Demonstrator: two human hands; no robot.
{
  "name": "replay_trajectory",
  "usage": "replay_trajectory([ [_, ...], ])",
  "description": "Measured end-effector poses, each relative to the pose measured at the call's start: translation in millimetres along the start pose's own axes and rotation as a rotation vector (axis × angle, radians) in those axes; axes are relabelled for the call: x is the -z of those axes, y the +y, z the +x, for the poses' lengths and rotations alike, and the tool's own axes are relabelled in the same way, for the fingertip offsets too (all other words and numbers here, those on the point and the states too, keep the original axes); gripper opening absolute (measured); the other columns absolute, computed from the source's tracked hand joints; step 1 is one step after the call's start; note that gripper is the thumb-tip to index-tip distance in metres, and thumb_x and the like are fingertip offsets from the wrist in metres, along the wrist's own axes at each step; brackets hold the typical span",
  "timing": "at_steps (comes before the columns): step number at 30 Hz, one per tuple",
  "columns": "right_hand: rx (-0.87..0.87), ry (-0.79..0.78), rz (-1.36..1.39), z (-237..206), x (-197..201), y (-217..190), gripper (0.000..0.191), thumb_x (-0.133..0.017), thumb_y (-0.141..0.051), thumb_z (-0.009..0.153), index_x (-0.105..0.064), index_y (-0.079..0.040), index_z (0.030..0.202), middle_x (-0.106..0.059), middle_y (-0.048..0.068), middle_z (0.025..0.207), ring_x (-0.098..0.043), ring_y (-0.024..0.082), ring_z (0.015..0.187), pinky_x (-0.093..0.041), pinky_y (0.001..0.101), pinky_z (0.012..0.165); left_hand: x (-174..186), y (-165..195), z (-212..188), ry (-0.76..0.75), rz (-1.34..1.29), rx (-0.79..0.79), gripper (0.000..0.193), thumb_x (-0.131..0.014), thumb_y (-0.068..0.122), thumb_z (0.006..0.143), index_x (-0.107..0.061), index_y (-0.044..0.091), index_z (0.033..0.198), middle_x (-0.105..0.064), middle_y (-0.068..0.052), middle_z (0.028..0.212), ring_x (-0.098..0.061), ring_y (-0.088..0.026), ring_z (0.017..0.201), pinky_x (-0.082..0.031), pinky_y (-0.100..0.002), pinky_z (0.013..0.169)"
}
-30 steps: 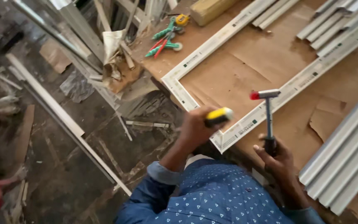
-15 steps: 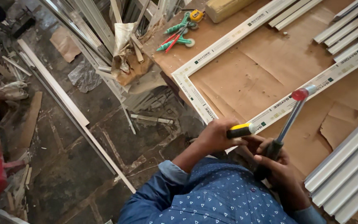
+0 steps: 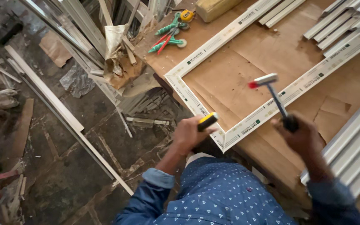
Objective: The person assembles a rectangular frame from white profile strips on a workbench. They hold a flat chisel-like tool against the frame corner joints and tap it with a small hammer to seat the mitred corners, working around the frame and repositioning the tools repeatedly, then lift the assembled frame at the end.
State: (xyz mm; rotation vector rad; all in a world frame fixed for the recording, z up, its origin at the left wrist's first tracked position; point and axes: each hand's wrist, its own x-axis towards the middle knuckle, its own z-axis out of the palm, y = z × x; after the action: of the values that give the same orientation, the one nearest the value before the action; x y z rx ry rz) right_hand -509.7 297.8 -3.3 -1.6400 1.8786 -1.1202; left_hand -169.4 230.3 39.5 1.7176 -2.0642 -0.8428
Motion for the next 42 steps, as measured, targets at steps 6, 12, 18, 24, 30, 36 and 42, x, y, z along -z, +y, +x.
replay_trajectory([
  [6, 0.492, -0.071, -0.302, 95, 37, 18, 0.027, -0.078, -0.029, 0.092, -0.069, -0.007, 0.102, -0.069, 0.013, 0.108, -0.066, 0.035, 0.093, -0.055, 0.0446, 0.08, -24, -53, -7, -0.122, 0.028, 0.14, 0.052, -0.086, 0.058, 0.07, -0.078, 0.013, 0.095, -0.075, -0.015, 0.086, -0.074, -0.034, 0.084, -0.056, -0.044, 0.074],
  [12, 0.388, -0.267, -0.457, 160, 40, 21, 0.036, -0.075, -0.042, 0.089, -0.071, -0.011, 0.105, -0.07, 0.014, 0.1, -0.067, 0.037, 0.096, -0.055, 0.0473, 0.082, -59, -68, -18, -0.451, -0.271, 0.282, 0.05, -0.091, 0.048, 0.068, -0.08, 0.006, 0.093, -0.075, -0.011, 0.077, -0.069, -0.018, 0.065, -0.055, -0.033, 0.061],
  [18, 0.073, -0.543, -0.572, 197, 46, 5, 0.048, -0.071, -0.054, 0.086, -0.073, -0.018, 0.118, -0.076, 0.015, 0.101, -0.072, 0.036, 0.095, -0.057, 0.0476, 0.083, -111, -64, -24, -0.364, -0.639, 0.26, 0.041, -0.094, 0.036, 0.065, -0.078, 0.01, 0.092, -0.075, 0.003, 0.075, -0.067, -0.005, 0.061, -0.056, -0.025, 0.056],
  [24, 0.047, -0.673, -0.763, 202, 36, -6, 0.056, -0.071, -0.06, 0.082, -0.072, -0.024, 0.125, -0.076, 0.014, 0.11, -0.072, 0.037, 0.104, -0.057, 0.0471, 0.092, -142, -65, -24, -0.278, -0.721, 0.35, 0.042, -0.095, 0.037, 0.072, -0.074, 0.001, 0.081, -0.067, 0.0, 0.066, -0.059, -0.008, 0.055, -0.049, -0.027, 0.053],
  [30, 0.048, -0.695, -0.856, 204, 35, -7, 0.063, -0.068, -0.066, 0.082, -0.071, -0.023, 0.128, -0.076, 0.014, 0.114, -0.07, 0.036, 0.109, -0.055, 0.0465, 0.096, -145, -65, -28, -0.218, -0.763, 0.248, 0.03, -0.092, 0.03, 0.074, -0.077, 0.006, 0.084, -0.07, 0.002, 0.068, -0.061, -0.005, 0.058, -0.049, -0.024, 0.055],
  [36, -0.013, -0.699, -0.847, 209, 43, -4, 0.063, -0.064, -0.067, 0.083, -0.071, -0.026, 0.131, -0.076, 0.012, 0.119, -0.069, 0.037, 0.112, -0.054, 0.047, 0.099, -147, -63, -38, -0.174, -0.935, 0.277, 0.026, -0.092, 0.02, 0.076, -0.077, 0.003, 0.09, -0.072, 0.002, 0.076, -0.061, -0.005, 0.065, -0.049, -0.023, 0.059],
  [42, -0.051, -0.679, -0.849, 237, 54, -7, 0.063, -0.065, -0.068, 0.082, -0.074, -0.026, 0.128, -0.077, 0.013, 0.118, -0.071, 0.036, 0.109, -0.055, 0.0471, 0.095, -136, -65, -39, -0.154, -1.006, 0.212, 0.029, -0.09, 0.02, 0.08, -0.075, 0.004, 0.099, -0.072, 0.002, 0.084, -0.062, -0.005, 0.071, -0.052, -0.023, 0.064],
])
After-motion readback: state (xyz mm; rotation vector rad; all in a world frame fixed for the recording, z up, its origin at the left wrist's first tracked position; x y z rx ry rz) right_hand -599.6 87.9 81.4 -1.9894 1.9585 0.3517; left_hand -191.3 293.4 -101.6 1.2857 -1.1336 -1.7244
